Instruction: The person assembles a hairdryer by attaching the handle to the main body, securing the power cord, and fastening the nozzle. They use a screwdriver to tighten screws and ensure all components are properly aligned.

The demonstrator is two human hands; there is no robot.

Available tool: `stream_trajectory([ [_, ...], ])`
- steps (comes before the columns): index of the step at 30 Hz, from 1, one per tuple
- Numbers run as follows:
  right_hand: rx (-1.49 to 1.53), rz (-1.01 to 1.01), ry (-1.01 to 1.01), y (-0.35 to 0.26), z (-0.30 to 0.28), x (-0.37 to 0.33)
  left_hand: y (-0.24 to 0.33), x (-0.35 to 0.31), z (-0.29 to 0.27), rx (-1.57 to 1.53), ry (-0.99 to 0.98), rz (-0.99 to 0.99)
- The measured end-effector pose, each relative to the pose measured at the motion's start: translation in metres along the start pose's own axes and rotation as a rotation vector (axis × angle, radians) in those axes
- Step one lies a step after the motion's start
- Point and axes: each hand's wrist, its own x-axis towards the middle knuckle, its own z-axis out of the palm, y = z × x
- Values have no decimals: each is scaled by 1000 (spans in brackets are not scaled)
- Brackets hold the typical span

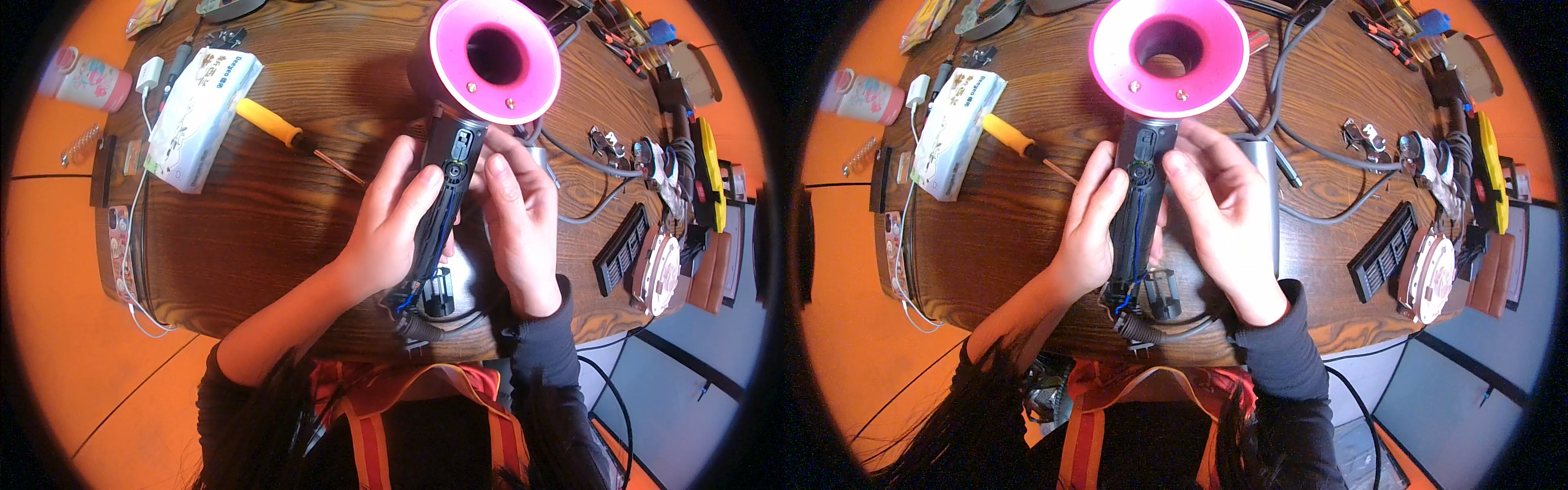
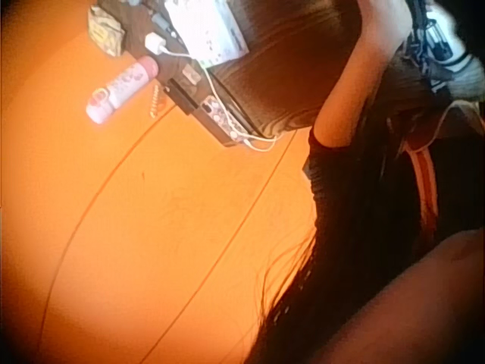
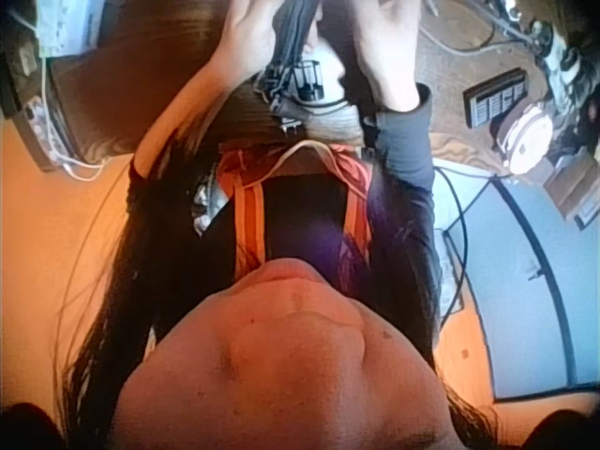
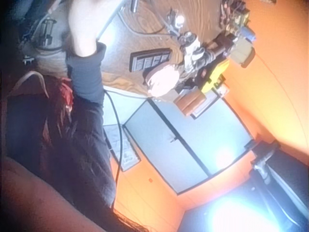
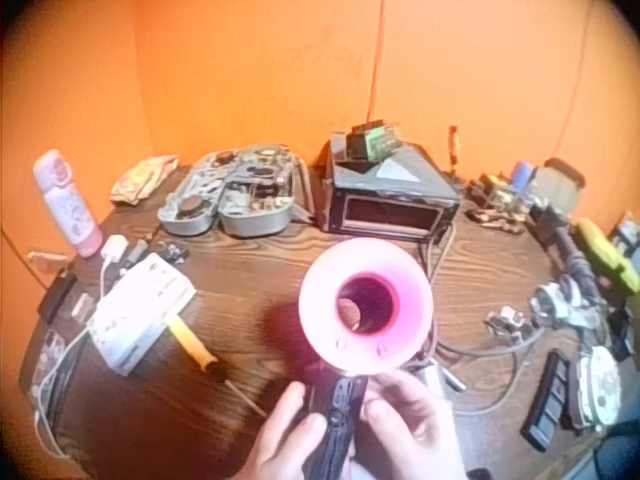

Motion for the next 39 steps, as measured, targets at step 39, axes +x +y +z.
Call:
stream_trajectory([
  [39, 134, 185, -163, -10, 6, -7, 4, -4, -1, -104, -120, -111],
])
